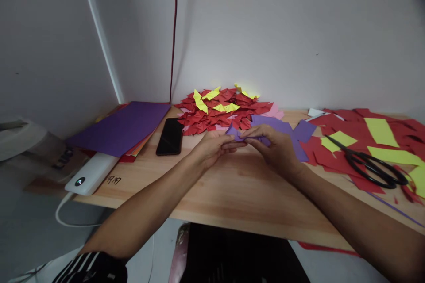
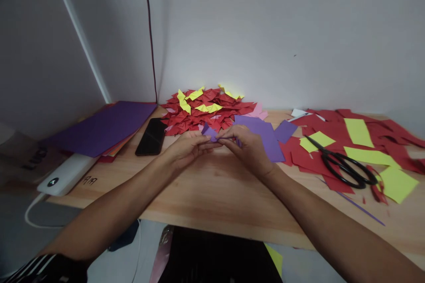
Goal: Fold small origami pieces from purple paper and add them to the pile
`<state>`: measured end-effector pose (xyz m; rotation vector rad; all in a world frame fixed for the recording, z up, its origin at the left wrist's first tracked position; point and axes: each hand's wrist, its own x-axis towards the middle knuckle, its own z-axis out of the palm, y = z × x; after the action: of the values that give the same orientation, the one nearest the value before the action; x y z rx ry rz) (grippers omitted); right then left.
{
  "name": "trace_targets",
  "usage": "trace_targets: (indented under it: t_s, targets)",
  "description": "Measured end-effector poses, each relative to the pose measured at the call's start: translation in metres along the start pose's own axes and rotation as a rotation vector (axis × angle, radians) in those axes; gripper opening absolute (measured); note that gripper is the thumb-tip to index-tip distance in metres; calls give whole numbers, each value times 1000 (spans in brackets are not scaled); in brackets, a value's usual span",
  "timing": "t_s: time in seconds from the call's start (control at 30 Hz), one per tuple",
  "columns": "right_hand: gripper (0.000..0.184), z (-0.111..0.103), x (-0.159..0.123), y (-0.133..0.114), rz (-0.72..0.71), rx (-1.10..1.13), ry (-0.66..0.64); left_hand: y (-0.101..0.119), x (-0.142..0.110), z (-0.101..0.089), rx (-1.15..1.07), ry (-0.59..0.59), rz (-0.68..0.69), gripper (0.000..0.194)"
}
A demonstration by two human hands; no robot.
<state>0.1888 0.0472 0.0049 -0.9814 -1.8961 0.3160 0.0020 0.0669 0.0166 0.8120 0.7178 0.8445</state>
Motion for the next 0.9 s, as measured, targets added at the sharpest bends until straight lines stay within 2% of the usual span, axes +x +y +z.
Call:
trace_targets:
  t_s: [0.2,0.4,0.57,0.9]
  targets:
    - [11,6,-1,-1,162,29,66,-8,1,2,16,19,89,11]
    - [12,10,1,1,205,60,123,-13,1,5,89,13,189,21]
    - [13,11,2,0,254,53,129,-15,0,6,123,2,190,28]
    - [14,12,4,0,318,36,89,-17,0,8,129,22,178,25]
